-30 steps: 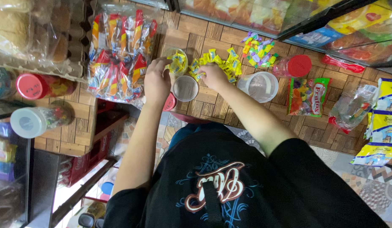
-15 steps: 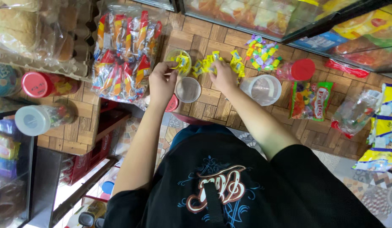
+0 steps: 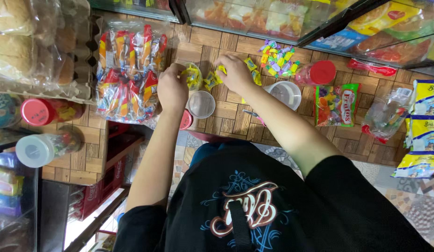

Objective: The person sorts yellow-wrapped candies from a bulk container into a smaller clear jar, then opens a bag of colorful gummy candies with scissors and pours them onto the counter.

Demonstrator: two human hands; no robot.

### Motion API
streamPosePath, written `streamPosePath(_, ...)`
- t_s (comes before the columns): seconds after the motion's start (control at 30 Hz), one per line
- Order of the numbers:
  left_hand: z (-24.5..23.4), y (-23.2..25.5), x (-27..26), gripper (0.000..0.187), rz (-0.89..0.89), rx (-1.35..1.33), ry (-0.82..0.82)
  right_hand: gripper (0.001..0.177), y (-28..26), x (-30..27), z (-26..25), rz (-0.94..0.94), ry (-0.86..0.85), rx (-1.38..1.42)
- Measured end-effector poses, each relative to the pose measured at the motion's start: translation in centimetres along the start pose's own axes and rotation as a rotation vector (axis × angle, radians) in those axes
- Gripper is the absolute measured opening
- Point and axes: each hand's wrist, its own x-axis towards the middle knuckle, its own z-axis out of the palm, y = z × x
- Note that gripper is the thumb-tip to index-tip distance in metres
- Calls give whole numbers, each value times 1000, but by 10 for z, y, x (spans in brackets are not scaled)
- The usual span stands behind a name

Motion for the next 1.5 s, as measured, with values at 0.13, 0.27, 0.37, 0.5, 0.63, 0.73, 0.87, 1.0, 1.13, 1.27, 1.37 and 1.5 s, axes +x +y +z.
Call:
streamPosePath(0.13,-9,-6,-13,29,8,9,5,16,45,-7,44,97,-197,-114)
streamPosePath(0.27,-23,-4,-24,31,-47,-66,-8,22,66,-6,79,73,-272,-188)
streamPosePath(0.37,-35,-4,-30,32,-95,-151,-18,30,71,3,94,80,-327,-227)
streamPosePath(0.5,-41,-2,-39,32,-164,-194,-38,33,72,12,111,45,-401,-359)
streamPosePath(0.63,-43,2,-43,29,-203,-228,-55,27,71,13,119,123,-394,-330)
streamPosePath(0.73,-39,3,-43,26,-217,-287,-71,42,72,13,115,37,-405,-412)
streamPosePath(0.87,-27,4,-42,25,-231,-355,-72,47,60,17,95,16,-259,-384)
streamPosePath(1.0,-13,9,-32,24,-251,-429,-91,35,24,15,46,113,-59,-62)
streamPosePath(1.13,1,16,-18,40,-193,-737,-173,36,-21,8,-11,-52,18,124)
streamPosePath(1.27,11,23,-5,34,-115,-766,-256,41,-46,-3,-50,-221,-111,261)
streamPosePath(1.37,2,13,8,19,-8,-498,-196,48,-36,-14,-54,13,-67,340)
streamPosePath(1.5,-14,-11,23,14,179,-27,-176,48,17,-43,-23,437,-49,162)
